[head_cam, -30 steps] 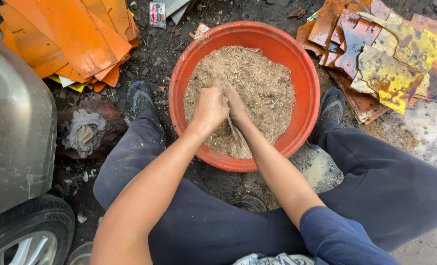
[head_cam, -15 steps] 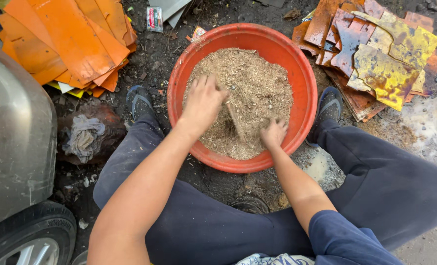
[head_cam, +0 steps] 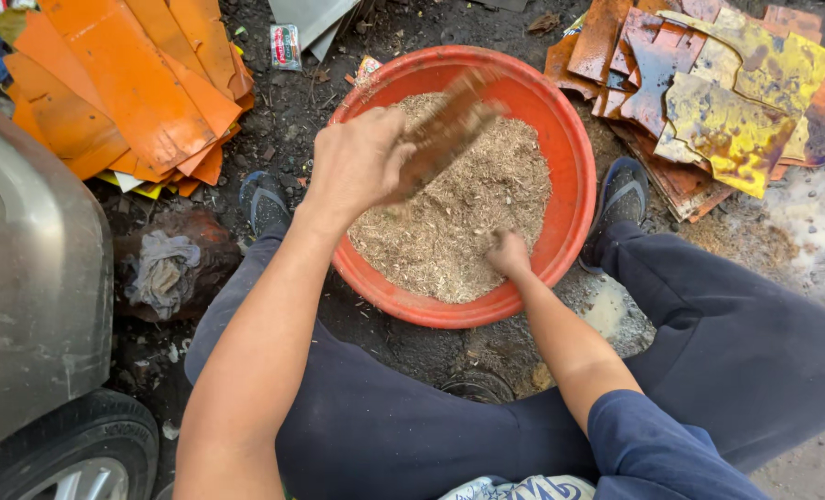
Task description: The person scrubs several flat metal sheets with a cloth and abrasive material inside a red basin. They handle orange, dark, and yellow-painted sheets one at a time, rubbing both sides and occasionally flipping them over. The cleaned sheets are placed aside after treatment.
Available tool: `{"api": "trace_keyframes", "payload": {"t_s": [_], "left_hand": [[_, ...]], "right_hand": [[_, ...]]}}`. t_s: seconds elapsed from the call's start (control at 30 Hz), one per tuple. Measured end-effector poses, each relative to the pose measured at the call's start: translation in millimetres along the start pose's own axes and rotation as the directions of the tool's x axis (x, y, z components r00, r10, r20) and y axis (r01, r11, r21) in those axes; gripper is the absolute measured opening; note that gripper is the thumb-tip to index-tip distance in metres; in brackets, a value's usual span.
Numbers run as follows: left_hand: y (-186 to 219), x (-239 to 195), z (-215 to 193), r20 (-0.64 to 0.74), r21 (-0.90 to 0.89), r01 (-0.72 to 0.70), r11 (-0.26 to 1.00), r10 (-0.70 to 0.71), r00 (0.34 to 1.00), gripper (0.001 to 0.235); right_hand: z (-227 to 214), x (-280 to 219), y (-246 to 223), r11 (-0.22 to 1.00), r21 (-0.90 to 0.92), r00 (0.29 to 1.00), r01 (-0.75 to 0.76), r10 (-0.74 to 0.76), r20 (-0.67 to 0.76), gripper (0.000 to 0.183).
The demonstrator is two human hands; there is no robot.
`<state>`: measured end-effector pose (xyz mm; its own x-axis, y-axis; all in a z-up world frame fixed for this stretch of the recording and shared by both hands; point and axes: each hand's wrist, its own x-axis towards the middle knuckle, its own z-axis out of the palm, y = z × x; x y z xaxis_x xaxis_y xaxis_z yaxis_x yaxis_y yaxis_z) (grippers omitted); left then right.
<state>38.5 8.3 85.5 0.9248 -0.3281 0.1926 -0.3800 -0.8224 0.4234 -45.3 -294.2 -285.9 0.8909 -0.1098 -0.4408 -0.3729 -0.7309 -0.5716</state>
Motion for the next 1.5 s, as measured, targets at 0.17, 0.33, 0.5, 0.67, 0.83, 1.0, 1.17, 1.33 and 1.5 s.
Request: {"api": "trace_keyframes", "payload": {"t_s": [0.17, 0.33, 0.5, 0.67, 0.83, 1.0, 1.17, 1.33, 1.5], "left_hand": [[-10, 3, 18, -0.060, -0.177, 0.445, 0.878, -0.461, 0.886, 0.026], [-20, -15, 62, 0.092, -0.207, 0.542, 0.815, -0.535, 0.840, 0.023], [-11, -16, 77, 0.371, -0.351, 0.595, 0.723, -0.476, 0.797, 0.032], [-4, -22, 77, 0.459, -0.359, 0.691, 0.627, -0.526, 0.716, 0.058], [-19, -18, 76, 0.402, -0.357, 0.681, 0.640, -0.552, 0.730, 0.059], [-27, -31, 89, 0.406, -0.400, 0.670, 0.625, -0.535, 0.741, 0.056], [-19, -28, 94, 0.301, -0.332, 0.586, 0.739, -0.506, 0.809, 0.050], [-22, -22, 88, 0.271, -0.398, 0.511, 0.762, -0.434, 0.859, 0.048], [-21, -26, 104, 0.405, -0.335, 0.584, 0.739, -0.446, 0.798, 0.029]], "right_hand": [[-49, 14, -53, 0.130, 0.957, 0.966, -0.259, 0.019, 0.259, 0.036], [-91, 6, -159, 0.070, 0.997, 0.981, -0.025, -0.190, 0.038, 0.041], [-49, -15, -255, 0.550, 0.806, 0.952, 0.216, -0.301, -0.050, 0.052], [-22, 6, -261, 0.681, 0.694, 0.968, 0.234, -0.228, -0.103, 0.067], [4, -23, -233, 0.638, 0.766, 0.983, 0.084, -0.177, 0.039, 0.071], [24, -47, -234, 0.482, 0.774, 0.892, 0.411, -0.386, -0.234, 0.071], [-32, 35, -293, 0.550, 0.767, 0.927, 0.329, -0.341, -0.153, 0.074], [-31, 0, -284, 0.468, 0.760, 0.869, 0.451, -0.426, -0.254, 0.072], [-23, 38, -266, 0.542, 0.707, 0.876, 0.455, -0.412, -0.248, 0.073]]}}
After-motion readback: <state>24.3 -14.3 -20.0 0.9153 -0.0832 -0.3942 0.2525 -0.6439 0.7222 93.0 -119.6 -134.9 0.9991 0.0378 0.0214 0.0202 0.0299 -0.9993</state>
